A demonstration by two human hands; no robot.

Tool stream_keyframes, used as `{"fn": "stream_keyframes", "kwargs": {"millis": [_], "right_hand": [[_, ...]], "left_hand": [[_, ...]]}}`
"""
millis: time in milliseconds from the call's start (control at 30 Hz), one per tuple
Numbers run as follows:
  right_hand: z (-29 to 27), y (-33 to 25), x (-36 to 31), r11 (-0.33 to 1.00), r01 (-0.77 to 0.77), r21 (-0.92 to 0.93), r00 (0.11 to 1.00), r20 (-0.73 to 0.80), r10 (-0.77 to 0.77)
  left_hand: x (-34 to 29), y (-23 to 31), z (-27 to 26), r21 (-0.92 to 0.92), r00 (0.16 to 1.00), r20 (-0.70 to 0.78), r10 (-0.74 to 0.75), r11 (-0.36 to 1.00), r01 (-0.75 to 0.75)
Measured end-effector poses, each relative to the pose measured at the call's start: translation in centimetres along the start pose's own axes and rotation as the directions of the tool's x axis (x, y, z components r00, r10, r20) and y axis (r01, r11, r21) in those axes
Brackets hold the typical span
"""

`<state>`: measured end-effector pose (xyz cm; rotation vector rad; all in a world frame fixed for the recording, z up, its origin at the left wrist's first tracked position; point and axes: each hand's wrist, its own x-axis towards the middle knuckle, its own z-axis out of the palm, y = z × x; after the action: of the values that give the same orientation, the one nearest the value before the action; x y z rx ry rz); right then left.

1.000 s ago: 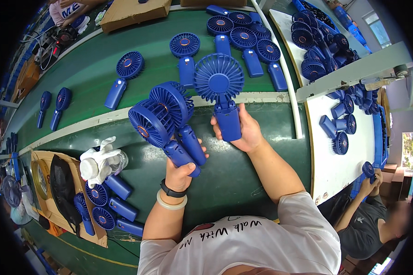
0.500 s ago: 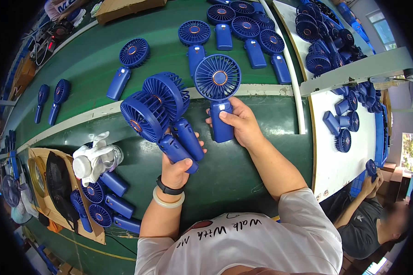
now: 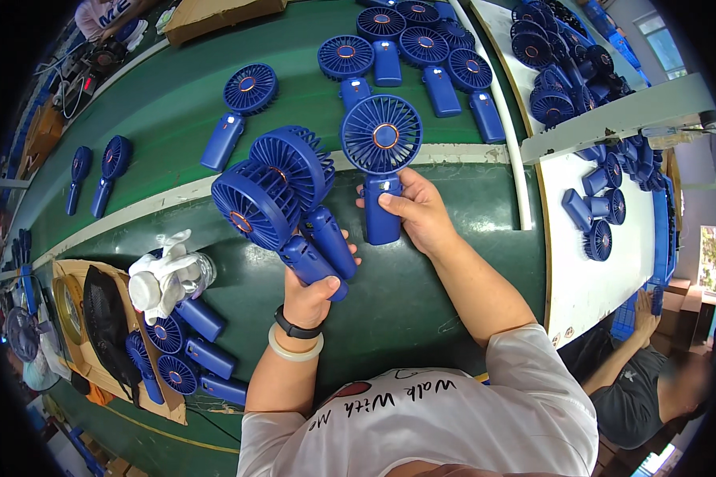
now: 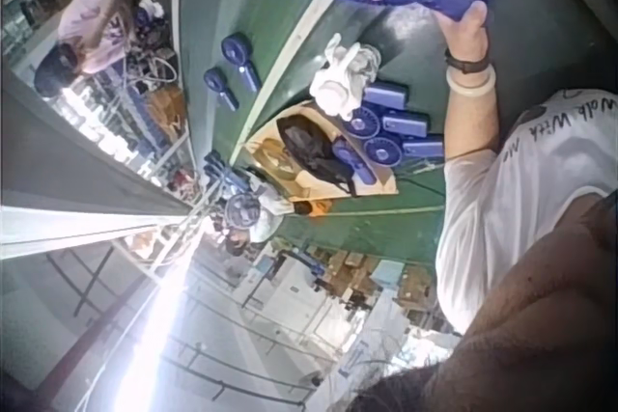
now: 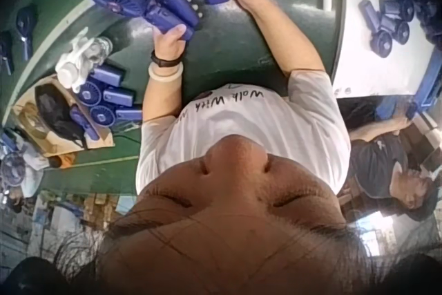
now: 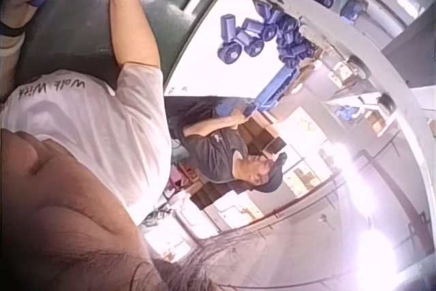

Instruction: The person assembles blue handheld fans on a green workbench. They pick up fan heads and handles, connect them, and test the units by pressing buttons. The person also wipes the fans with a white cloth and stacks the finished units.

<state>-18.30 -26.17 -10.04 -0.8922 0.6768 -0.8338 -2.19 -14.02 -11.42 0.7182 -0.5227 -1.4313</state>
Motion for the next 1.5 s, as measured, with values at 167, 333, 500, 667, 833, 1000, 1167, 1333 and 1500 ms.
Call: {"fn": "stream_keyframes", "kwargs": {"millis": [167, 333, 500, 667, 833, 1000, 1167, 1333, 1500], "right_hand": [[-0.3, 0.2, 0.1, 0.999, -0.004, -0.041, 1.000, 0.000, 0.004], [-0.4, 0.4, 0.2, 0.998, 0.007, -0.060, 1.000, -0.001, -0.007], [-0.4, 0.1, 0.1, 0.999, 0.026, -0.037, 1.000, -0.005, -0.026], [-0.4, 0.0, -0.1, 1.000, -0.010, 0.012, 1.000, -0.003, 0.010], [0.2, 0.8, -0.3, 0.989, -0.071, 0.130, 0.995, 0.082, 0.060], [1.5, 1.8, -1.7, 0.988, -0.097, 0.120, 0.955, 0.292, 0.058], [2.8, 0.9, -5.3, 0.999, -0.011, -0.050, 0.917, 0.398, 0.030], [-1.5, -0.7, -9.5, 0.956, -0.087, 0.279, 0.974, 0.224, 0.024], [-2.6, -3.2, -11.0, 0.634, -0.094, 0.768, 0.911, 0.323, -0.257]], "left_hand": [[-0.1, 0.2, 0.6, 0.072, 1.000, -0.015, 0.000, 0.997, 0.001], [0.0, 0.0, 0.5, 0.137, 1.000, -0.006, 0.005, 0.991, -0.004], [0.0, 0.1, 0.8, 0.168, 1.000, 0.003, 0.005, 0.986, -0.005], [0.0, 0.1, 0.6, 0.166, 1.000, 0.017, -0.011, 0.986, 0.008], [-0.1, -0.4, 1.6, 0.140, 0.997, 0.029, 0.077, 0.987, -0.080], [-0.3, -0.4, 0.4, 0.535, 0.983, 0.182, -0.028, 0.841, -0.075], [-2.3, -1.9, 4.0, 0.753, 0.974, 0.208, 0.094, 0.620, -0.221], [-3.9, 0.8, 9.2, 0.896, 0.922, 0.388, -0.002, 0.236, -0.377], [6.2, 5.5, 5.1, 0.931, 0.857, 0.365, 0.364, -0.137, -0.339]]}}
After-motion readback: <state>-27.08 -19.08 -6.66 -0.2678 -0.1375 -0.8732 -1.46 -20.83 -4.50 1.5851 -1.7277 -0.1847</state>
